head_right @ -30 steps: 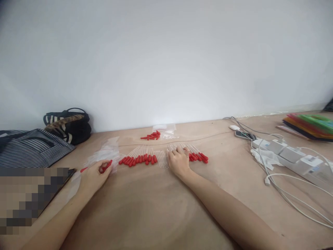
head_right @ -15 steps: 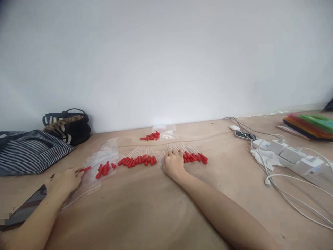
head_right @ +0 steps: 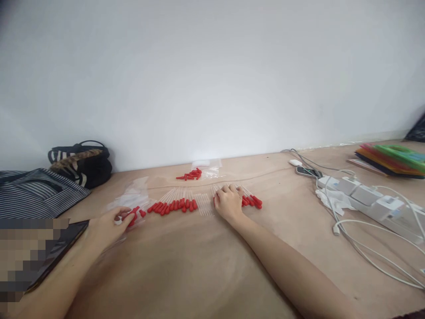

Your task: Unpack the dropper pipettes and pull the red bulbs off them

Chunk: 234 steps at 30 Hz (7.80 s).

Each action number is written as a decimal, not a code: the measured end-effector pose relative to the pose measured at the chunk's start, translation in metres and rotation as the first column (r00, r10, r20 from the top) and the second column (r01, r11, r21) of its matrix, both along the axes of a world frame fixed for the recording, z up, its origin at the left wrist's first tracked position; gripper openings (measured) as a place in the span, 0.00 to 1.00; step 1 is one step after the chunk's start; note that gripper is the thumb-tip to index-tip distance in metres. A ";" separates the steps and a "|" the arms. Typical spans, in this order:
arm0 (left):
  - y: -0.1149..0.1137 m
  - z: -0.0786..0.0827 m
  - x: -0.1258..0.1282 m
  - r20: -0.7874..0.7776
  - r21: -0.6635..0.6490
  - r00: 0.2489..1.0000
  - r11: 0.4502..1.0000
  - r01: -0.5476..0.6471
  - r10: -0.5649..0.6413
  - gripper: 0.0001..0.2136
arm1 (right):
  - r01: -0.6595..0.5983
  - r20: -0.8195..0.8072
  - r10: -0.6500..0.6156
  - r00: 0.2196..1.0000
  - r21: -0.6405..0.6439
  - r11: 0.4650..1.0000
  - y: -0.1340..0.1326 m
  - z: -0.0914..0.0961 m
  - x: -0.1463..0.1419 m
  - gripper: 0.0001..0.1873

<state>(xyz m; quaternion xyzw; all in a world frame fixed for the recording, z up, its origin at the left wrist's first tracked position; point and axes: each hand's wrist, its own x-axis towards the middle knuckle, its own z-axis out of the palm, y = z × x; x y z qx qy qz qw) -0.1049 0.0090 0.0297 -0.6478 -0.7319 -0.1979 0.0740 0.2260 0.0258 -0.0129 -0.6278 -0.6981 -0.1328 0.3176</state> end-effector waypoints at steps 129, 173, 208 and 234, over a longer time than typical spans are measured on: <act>-0.036 -0.031 0.097 0.228 -0.047 0.759 0.771 0.635 -0.610 0.06 | 0.055 0.076 -0.022 0.997 -0.460 0.886 0.002 0.020 -0.011 0.14; -0.041 -0.045 0.138 0.623 0.076 0.517 0.703 0.707 -0.587 0.07 | -0.604 0.138 0.601 0.787 -0.022 0.796 -0.056 -0.009 -0.008 0.14; -0.044 -0.036 0.107 0.547 0.089 0.633 0.789 0.607 -0.548 0.08 | -0.311 -0.081 0.311 0.947 0.023 0.950 -0.040 -0.017 0.010 0.15; -0.009 0.011 -0.024 0.072 -0.251 0.966 0.942 -0.224 0.249 0.13 | -0.025 0.165 0.060 0.985 -0.210 0.977 -0.006 0.000 -0.011 0.11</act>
